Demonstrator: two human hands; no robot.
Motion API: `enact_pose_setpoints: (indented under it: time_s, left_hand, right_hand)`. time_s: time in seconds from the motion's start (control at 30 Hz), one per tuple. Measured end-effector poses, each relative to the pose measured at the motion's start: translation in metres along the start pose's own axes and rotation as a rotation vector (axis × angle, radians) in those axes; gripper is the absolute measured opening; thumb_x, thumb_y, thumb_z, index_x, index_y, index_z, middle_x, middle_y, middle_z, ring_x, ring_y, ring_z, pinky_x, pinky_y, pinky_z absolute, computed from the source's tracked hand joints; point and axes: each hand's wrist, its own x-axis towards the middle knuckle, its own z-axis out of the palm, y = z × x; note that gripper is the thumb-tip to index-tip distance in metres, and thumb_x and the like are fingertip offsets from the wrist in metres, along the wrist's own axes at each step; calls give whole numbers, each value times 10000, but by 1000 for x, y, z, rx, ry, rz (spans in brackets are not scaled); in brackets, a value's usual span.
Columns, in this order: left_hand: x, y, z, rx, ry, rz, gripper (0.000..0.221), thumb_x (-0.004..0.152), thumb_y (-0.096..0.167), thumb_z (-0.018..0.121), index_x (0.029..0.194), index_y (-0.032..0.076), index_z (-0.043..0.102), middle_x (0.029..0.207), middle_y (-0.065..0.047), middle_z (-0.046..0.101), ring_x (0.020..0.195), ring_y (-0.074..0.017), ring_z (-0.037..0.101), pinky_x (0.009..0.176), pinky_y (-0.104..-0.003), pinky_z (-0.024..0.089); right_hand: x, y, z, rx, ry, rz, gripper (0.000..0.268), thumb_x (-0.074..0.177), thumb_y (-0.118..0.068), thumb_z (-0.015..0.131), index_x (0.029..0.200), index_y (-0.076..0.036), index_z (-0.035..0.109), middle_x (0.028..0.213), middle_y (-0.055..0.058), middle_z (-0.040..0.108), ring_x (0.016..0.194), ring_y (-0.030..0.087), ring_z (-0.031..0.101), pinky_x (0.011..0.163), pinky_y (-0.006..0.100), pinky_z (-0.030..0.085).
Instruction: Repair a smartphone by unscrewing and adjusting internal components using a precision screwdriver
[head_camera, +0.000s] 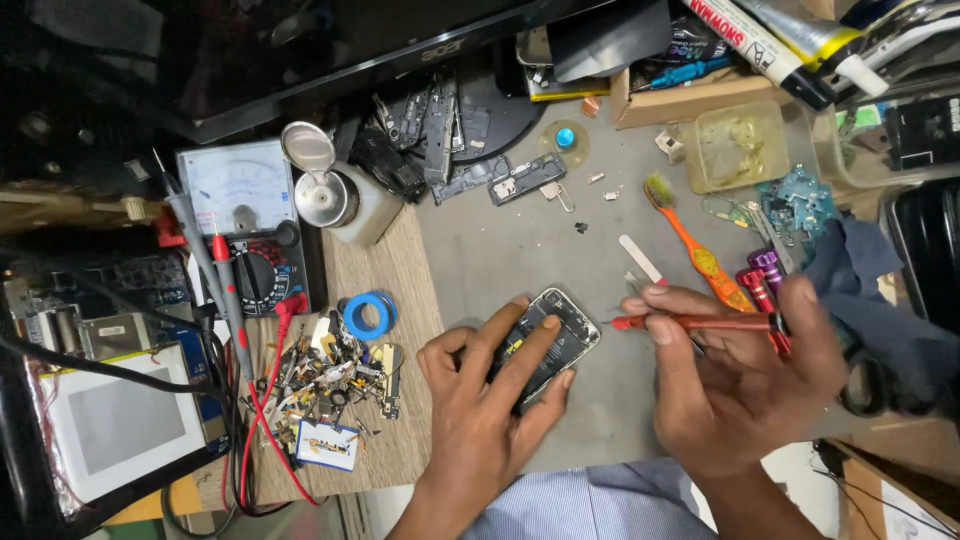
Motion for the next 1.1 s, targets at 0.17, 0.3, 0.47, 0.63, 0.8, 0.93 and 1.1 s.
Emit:
enact_pose_setpoints:
  time_s: [0.17, 0.3, 0.47, 0.63, 0.8, 0.93, 1.1]
  left_hand:
    - [1, 0, 2, -45, 35, -17, 376, 951, 291, 782, 1294, 188, 669, 1438, -82, 610, 1029, -270, 502, 982, -379, 371]
    - [3, -1, 3, -49, 65, -3, 375, 946, 283, 789, 1278, 162, 664, 1413, -83, 633, 1014, -266, 537, 977, -376, 381]
    - [3, -1, 3, -73, 66, -44, 404, 916, 291, 817, 1256, 138, 662, 1409, -53, 634, 1006, -256, 522, 974, -354, 397]
    - [2, -1, 3, -75, 63, -44, 373, 914, 301, 809, 1223, 135, 682, 1399, -47, 629, 1001, -277, 506, 980, -376, 403]
    - [2, -1, 2, -87, 81, -44, 347, 927, 295, 799, 1214, 130, 694, 1402, -45, 618, 980, -269, 493, 965, -378, 410]
    - [0, -3, 2, -85, 67, -54, 349, 929, 319, 782, 1222, 151, 694, 1405, -25, 618, 998, -270, 490, 967, -389, 396]
    - [-1, -3, 1, -98, 51, -75, 361, 933, 338, 771, 1241, 168, 691, 1419, -8, 611, 1023, -272, 489, 981, -391, 397]
  right_hand:
    - [3, -2, 1, -21, -8, -42, 780, 983, 204, 579, 1580, -127, 202, 981, 412, 646, 817, 420, 744, 968, 553, 659]
    - [-3, 1, -2, -29, -41, -12, 733, 981, 204, 597, 1535, -86, 215, 1047, 397, 646, 906, 449, 751, 938, 551, 701]
    - [-3, 6, 0, -8, -84, -82, 722, 958, 227, 638, 1509, -47, 258, 1062, 416, 631, 928, 418, 760, 925, 527, 717]
    - [0, 7, 0, -18, -124, -97, 705, 984, 208, 604, 1522, -54, 230, 1106, 402, 645, 936, 433, 766, 977, 566, 687]
    - [-4, 9, -4, 7, -200, -124, 731, 1035, 197, 543, 1605, -118, 212, 1161, 371, 625, 1048, 458, 756, 1002, 593, 700]
    - [-9, 13, -7, 63, -262, -85, 760, 1033, 188, 540, 1621, -191, 243, 1181, 384, 624, 1075, 429, 754, 1054, 597, 669]
    - [-12, 16, -7, 66, -268, -88, 772, 1035, 205, 545, 1626, -209, 272, 1174, 317, 614, 1080, 422, 761, 1027, 567, 696]
